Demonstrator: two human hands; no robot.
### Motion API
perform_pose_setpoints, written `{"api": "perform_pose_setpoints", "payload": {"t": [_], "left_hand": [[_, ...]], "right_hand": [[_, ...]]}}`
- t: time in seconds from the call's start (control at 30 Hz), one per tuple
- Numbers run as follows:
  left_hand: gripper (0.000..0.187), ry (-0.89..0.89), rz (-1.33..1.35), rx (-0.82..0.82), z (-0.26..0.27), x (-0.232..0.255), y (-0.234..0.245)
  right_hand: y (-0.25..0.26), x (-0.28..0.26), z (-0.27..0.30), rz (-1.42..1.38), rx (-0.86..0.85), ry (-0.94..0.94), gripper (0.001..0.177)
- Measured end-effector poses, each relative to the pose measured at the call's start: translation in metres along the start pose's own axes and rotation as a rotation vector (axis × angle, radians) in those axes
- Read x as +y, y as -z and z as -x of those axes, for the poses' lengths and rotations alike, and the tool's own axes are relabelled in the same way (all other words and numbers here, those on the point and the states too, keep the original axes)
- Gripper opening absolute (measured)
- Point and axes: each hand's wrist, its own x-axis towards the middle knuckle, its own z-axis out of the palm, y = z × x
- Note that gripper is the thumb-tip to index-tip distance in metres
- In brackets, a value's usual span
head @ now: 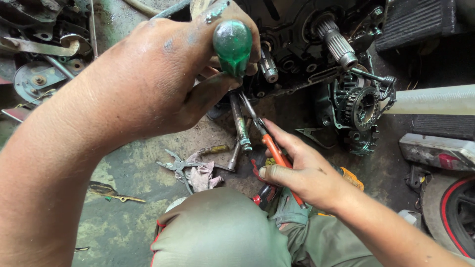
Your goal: Disassembling and inspecting internal components of a motorcycle engine.
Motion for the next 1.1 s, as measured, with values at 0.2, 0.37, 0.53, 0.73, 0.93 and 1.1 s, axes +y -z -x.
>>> {"api": "perform_pose_setpoints", "payload": {"t": [0.2,0.37,0.53,0.73,0.93,1.1], "left_hand": [[0.038,-0.026,-0.013,0.023,0.002,-0.004,-0.002],[0.037,-0.015,-0.002,0.028,0.005,-0.007,-0.003],[0.039,-0.033,0.066,0.065,0.007,-0.004,0.0],[0.037,-0.092,-0.104,0.141,0.016,-0.009,-0.004],[0.033,-0.008,-0.142,0.073,0.019,-0.019,-0.013],[0.05,0.031,-0.106,0.048,0.015,-0.017,-0.01]], "right_hand": [[0.008,-0.028,0.001,0.568,0.084,-0.019,0.096],[-0.008,-0.076,0.002,1.034,0.086,-0.246,0.112],[-0.009,-0.085,0.0,1.218,0.053,-0.305,0.11],[-0.015,-0.105,-0.014,0.834,-0.039,-0.564,0.053],[0.025,-0.036,-0.038,0.724,-0.157,-0.088,0.033],[-0.02,-0.095,-0.033,0.526,-0.042,-0.626,0.028]]}}
